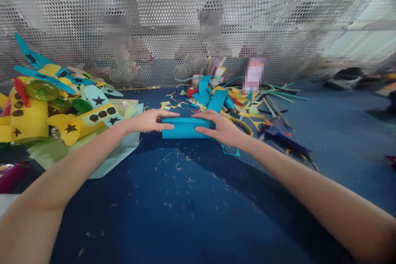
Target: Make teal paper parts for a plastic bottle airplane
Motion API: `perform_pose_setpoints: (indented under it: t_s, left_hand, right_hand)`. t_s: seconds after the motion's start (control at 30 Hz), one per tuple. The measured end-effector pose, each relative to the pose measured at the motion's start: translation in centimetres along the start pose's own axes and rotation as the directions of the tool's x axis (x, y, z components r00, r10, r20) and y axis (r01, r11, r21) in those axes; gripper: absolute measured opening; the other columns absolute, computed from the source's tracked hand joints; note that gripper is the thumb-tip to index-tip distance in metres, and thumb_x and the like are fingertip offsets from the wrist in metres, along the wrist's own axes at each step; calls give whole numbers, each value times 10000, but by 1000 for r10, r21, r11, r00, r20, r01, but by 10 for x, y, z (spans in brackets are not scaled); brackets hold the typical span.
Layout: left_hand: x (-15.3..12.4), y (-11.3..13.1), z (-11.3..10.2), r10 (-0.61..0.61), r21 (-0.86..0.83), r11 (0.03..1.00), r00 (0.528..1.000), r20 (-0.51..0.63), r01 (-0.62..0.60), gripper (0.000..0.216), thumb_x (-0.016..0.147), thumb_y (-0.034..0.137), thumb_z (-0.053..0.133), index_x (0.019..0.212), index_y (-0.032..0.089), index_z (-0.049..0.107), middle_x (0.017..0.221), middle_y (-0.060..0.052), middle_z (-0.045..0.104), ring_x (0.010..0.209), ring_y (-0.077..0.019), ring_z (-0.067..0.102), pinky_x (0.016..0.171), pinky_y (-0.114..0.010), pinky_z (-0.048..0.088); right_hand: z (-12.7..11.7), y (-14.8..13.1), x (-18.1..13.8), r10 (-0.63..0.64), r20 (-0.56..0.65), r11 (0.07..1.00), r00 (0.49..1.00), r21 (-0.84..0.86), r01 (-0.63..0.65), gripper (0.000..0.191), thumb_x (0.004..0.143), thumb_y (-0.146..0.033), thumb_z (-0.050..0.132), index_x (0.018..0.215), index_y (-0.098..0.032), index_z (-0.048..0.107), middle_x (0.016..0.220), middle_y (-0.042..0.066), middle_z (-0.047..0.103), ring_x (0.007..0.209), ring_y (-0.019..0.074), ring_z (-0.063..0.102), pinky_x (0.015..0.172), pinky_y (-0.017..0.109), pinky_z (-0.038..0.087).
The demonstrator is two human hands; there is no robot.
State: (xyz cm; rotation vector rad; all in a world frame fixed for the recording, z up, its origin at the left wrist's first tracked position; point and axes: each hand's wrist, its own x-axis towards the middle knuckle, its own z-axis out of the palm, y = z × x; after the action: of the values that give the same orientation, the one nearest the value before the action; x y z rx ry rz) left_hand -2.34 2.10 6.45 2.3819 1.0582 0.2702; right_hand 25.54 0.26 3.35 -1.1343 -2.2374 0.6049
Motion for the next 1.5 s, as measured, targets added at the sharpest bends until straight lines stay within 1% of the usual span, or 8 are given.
perform_pose_setpoints:
  t_s: [0.23,0.47,0.57,0.7,0.77,1.27,1.43,1.5]
  left_hand:
    - [-2,2,3,-16,35,999,1000,5,16,600,877,567,493,1409,292,461,1119,-34,691,952,-241,623,781,-321,460]
    - [-5,12,3,-108,69,992,994,8,107,636,884,578,453,1440,270,427,840,-31,691,708,-209,597,655,-321,442]
    - [-4,9,6,-72,53,996,997,-23,73,601,888,554,460,1425,285,445,961,-39,714,750,-206,617,671,-318,467]
    - [-2,5,12,36,44,999,995,-97,-32,521,903,509,468,1392,331,479,1305,-35,620,1049,-231,622,853,-343,491]
    - [-1,5,14,65,61,997,990,-127,-57,482,920,492,447,1379,351,489,1378,-12,562,1167,-233,577,944,-360,463]
    - [2,5,8,64,85,995,995,-76,-58,499,911,531,480,1379,358,485,1395,-20,546,1216,-247,559,980,-375,452]
    - [6,3,5,89,60,994,996,8,-90,555,940,527,425,1466,382,321,1502,-1,407,1320,-231,463,1033,-359,412]
    - [6,4,6,76,74,994,996,39,-79,546,949,531,399,1468,382,316,1508,2,395,1325,-235,457,1045,-364,401]
  right_hand:
    - [2,2,-1,-52,-10,999,999,6,52,465,866,-521,553,1260,-279,602,1260,108,524,1205,292,523,1069,524,376]
    - [3,2,-2,-128,-37,991,991,22,129,410,890,-493,536,1254,-314,589,1271,87,543,1246,279,488,1079,534,367]
    - [2,2,-2,-136,-43,990,990,31,137,375,899,-483,523,1223,-314,610,1254,83,562,1229,278,502,1075,543,369]
    - [2,3,0,-119,-39,992,992,47,121,367,907,-482,505,1220,-328,619,1258,74,566,1225,277,504,1081,547,360]
    - [2,3,0,-107,-43,992,993,59,109,370,901,-483,516,1218,-325,624,1260,75,563,1224,275,505,1082,541,361]
    - [5,5,-2,-69,-78,990,995,115,77,340,880,-464,559,1183,-348,661,1208,62,579,1182,272,538,1070,535,389]
    - [2,7,-2,-72,-69,991,995,109,79,341,884,-454,561,1189,-337,659,1231,67,565,1204,265,530,1085,519,380]
    - [1,8,-3,-83,-70,991,994,95,90,352,889,-447,558,1199,-311,655,1233,77,557,1205,260,533,1082,503,386]
